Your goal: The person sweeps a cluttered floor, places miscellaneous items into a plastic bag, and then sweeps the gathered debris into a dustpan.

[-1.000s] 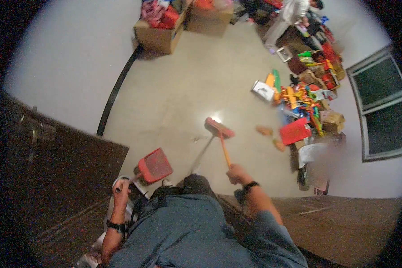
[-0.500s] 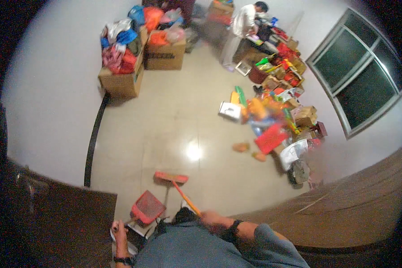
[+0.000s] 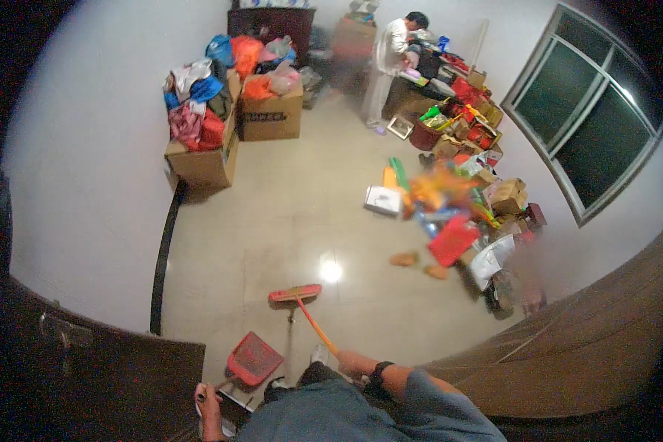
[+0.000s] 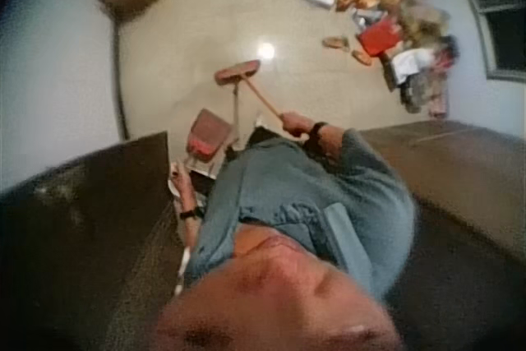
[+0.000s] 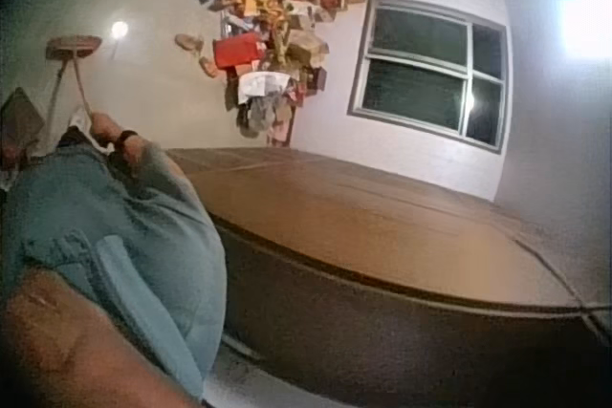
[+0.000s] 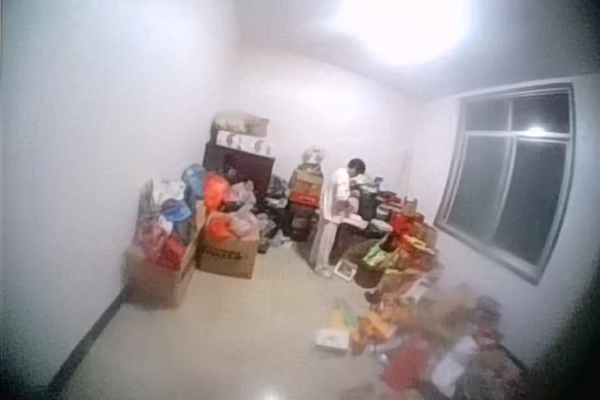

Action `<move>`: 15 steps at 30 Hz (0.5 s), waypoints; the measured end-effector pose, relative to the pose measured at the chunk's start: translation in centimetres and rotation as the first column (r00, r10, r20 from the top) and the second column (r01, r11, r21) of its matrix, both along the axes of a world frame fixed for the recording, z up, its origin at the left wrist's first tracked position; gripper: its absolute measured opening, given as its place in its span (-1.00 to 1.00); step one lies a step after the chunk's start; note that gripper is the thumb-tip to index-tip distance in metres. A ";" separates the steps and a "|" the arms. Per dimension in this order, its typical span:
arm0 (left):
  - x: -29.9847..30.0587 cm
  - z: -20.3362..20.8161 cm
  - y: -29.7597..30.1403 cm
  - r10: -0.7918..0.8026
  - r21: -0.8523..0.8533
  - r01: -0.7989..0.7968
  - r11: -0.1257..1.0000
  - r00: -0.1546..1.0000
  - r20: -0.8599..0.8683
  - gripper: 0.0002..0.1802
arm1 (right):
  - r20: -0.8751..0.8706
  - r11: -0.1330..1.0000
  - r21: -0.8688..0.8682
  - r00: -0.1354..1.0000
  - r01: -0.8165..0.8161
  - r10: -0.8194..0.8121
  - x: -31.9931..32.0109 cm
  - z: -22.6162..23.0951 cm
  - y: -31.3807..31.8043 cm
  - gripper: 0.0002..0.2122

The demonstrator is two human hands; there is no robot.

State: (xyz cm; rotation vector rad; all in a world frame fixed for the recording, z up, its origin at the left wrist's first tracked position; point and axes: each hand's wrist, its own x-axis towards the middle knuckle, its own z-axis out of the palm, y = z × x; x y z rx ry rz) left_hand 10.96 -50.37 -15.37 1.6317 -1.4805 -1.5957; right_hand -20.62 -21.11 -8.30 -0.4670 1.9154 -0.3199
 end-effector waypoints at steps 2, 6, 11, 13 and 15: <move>-2.5 2.8 0.4 -0.103 0.007 0.104 0.995 0.991 -0.087 -0.73 | -0.028 0.987 -0.162 1.000 0.009 -0.013 -1.4 -1.8 3.7 -0.77; -1.5 1.2 -0.9 -0.184 -0.079 0.176 0.981 0.978 -0.096 -0.76 | 0.138 0.951 0.100 0.943 0.292 -0.303 0.1 6.3 1.1 -0.64; -2.8 3.0 -1.1 -0.188 -0.109 0.179 0.978 0.980 -0.073 -0.73 | 0.087 0.879 0.138 0.878 0.457 -0.470 -0.7 7.0 1.0 -0.53; -3.5 3.7 -1.2 -0.173 -0.098 0.166 0.981 0.983 -0.069 -0.71 | 0.127 0.865 0.175 0.861 0.470 -0.493 -2.3 6.7 0.3 -0.56; -4.5 4.4 -1.5 -0.164 -0.080 0.158 0.984 0.984 -0.070 -0.71 | 0.122 0.876 0.114 0.868 0.469 -0.481 -4.2 3.2 1.3 -0.67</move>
